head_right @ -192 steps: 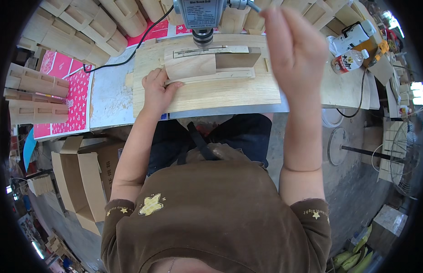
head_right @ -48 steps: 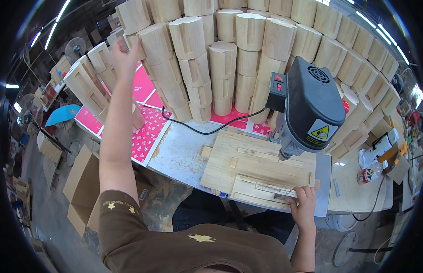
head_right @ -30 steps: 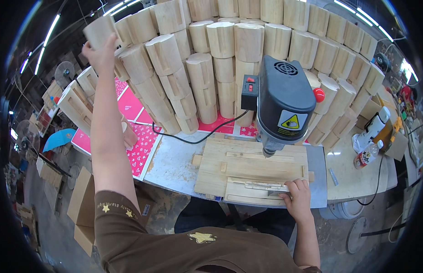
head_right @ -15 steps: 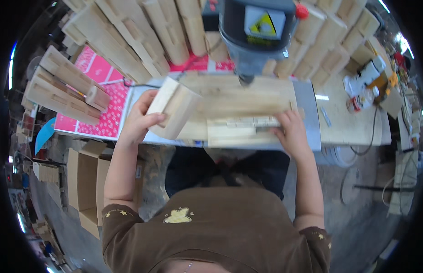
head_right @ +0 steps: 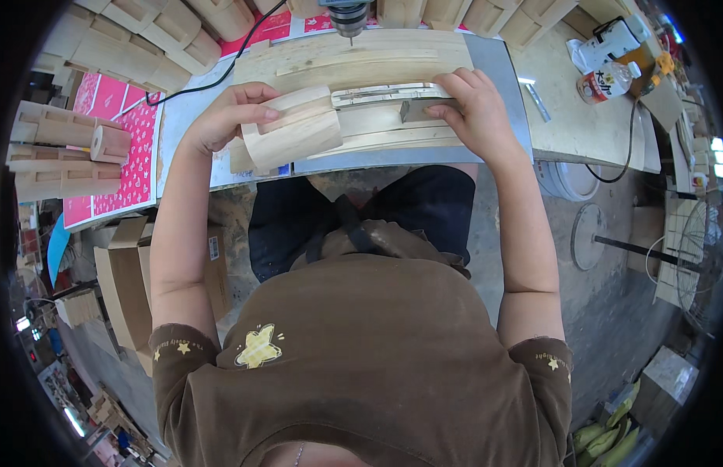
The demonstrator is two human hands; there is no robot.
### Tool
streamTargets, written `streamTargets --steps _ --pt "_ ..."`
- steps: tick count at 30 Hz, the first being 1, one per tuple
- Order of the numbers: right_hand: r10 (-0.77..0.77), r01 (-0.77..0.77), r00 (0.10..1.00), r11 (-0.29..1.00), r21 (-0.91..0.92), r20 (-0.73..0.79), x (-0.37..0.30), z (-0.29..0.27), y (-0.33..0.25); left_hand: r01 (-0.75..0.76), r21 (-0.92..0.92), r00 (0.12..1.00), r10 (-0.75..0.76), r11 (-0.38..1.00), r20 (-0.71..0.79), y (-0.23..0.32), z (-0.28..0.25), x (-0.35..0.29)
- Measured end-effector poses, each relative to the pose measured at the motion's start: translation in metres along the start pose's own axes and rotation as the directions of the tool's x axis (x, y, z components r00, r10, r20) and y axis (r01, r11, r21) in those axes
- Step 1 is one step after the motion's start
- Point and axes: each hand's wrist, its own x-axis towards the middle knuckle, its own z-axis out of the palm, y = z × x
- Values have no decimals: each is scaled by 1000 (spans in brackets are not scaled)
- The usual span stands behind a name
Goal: Using a drill press to make precise holes or alignments into cylindrical wood blocks held inside a positioning jig.
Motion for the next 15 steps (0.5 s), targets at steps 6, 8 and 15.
streamTargets --steps 6,8,15 --pt "48 -47 998 999 -14 39 -7 -6 0 -55 -53 998 54 997 -33 -6 -2 15" --pt "53 -53 998 998 -17 37 -7 -7 -1 -47 -97 998 43 994 -44 -6 1 17" --pt "58 -57 998 998 -26 29 -8 -8 -2 -160 -60 982 153 985 -107 -5 11 22"
